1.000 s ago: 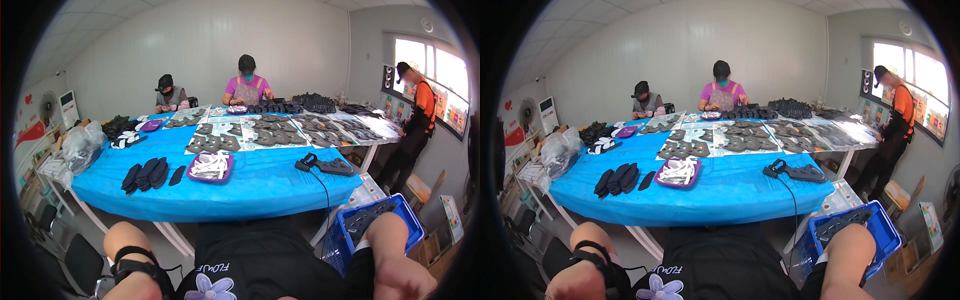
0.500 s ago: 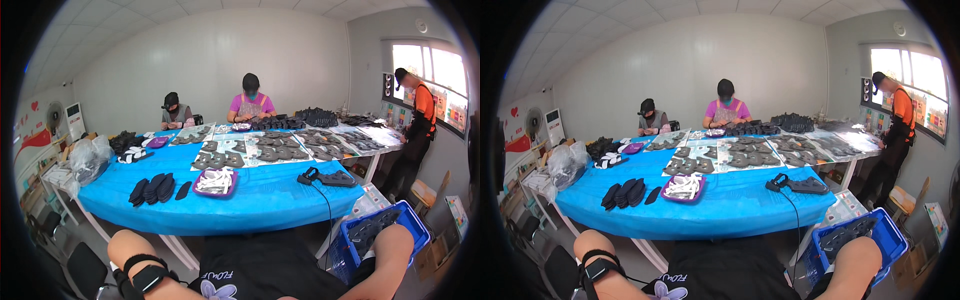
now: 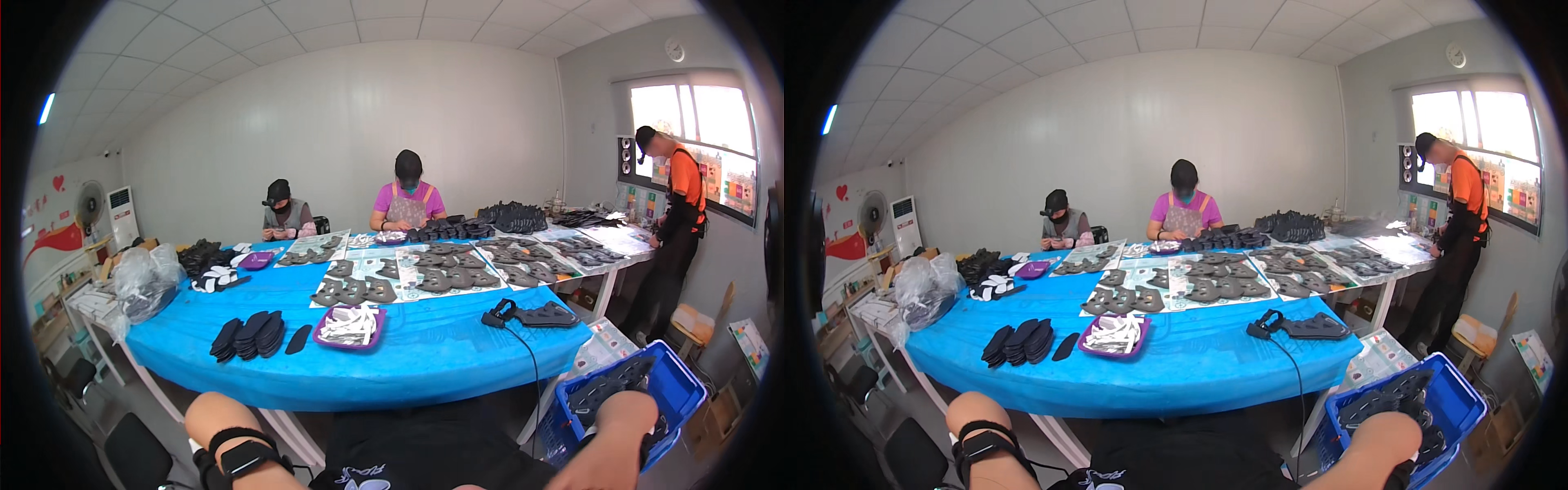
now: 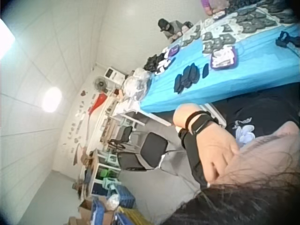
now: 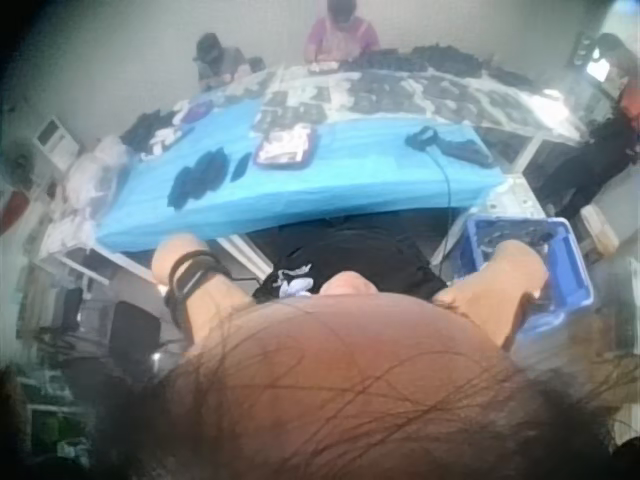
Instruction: The recorder is inspecting and organizing shoe upper components and showing instruction sheets.
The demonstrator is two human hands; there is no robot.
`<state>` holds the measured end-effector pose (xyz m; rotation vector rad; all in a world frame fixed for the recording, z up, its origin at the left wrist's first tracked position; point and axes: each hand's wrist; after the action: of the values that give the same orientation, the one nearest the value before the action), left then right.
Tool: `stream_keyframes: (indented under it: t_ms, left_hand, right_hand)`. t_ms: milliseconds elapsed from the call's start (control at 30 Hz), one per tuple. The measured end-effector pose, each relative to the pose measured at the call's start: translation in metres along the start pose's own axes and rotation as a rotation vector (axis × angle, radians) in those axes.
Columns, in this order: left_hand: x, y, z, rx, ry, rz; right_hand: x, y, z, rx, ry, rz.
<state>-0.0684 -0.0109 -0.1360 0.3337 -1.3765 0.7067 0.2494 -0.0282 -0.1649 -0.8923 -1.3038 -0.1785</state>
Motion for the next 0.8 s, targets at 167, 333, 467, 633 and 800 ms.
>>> stream_keyframes:
  t_ms: [167,333,467,633,800]
  left_hand:
    - [-0.010,0.029,-0.018,0.206,-0.305,0.231]
    - [-0.049,0.106,-0.046,0.778,-0.413,0.450]
    - [-0.114,0.162,-0.065,1.314,-0.002,0.284]
    - [-0.200,0.181,-0.069,1.498,0.437,0.246]
    - [-0.185,0.191,-0.077,1.433,0.018,0.199]
  right_hand:
    - [0.012,0.015,0.009,-0.331,-0.017,-0.026]
    - [0.002,0.075,0.036,-0.774,0.161,0.067]
    - [-0.044,0.147,0.056,-1.640,-0.172,-0.144]
    - [-0.088,0.184,0.062,-1.849,-0.624,-0.159]
    - [-0.086,0.191,0.057,-1.806,-0.383,-0.125]
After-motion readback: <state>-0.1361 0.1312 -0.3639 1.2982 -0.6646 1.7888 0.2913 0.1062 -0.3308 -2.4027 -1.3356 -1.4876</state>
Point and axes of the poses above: each hand's wrist, its own y-axis away from the middle knuckle, its own x-axis out of the back of the hand, z = x × y, and after that the axes turned 10 degrees about -y, right-handed
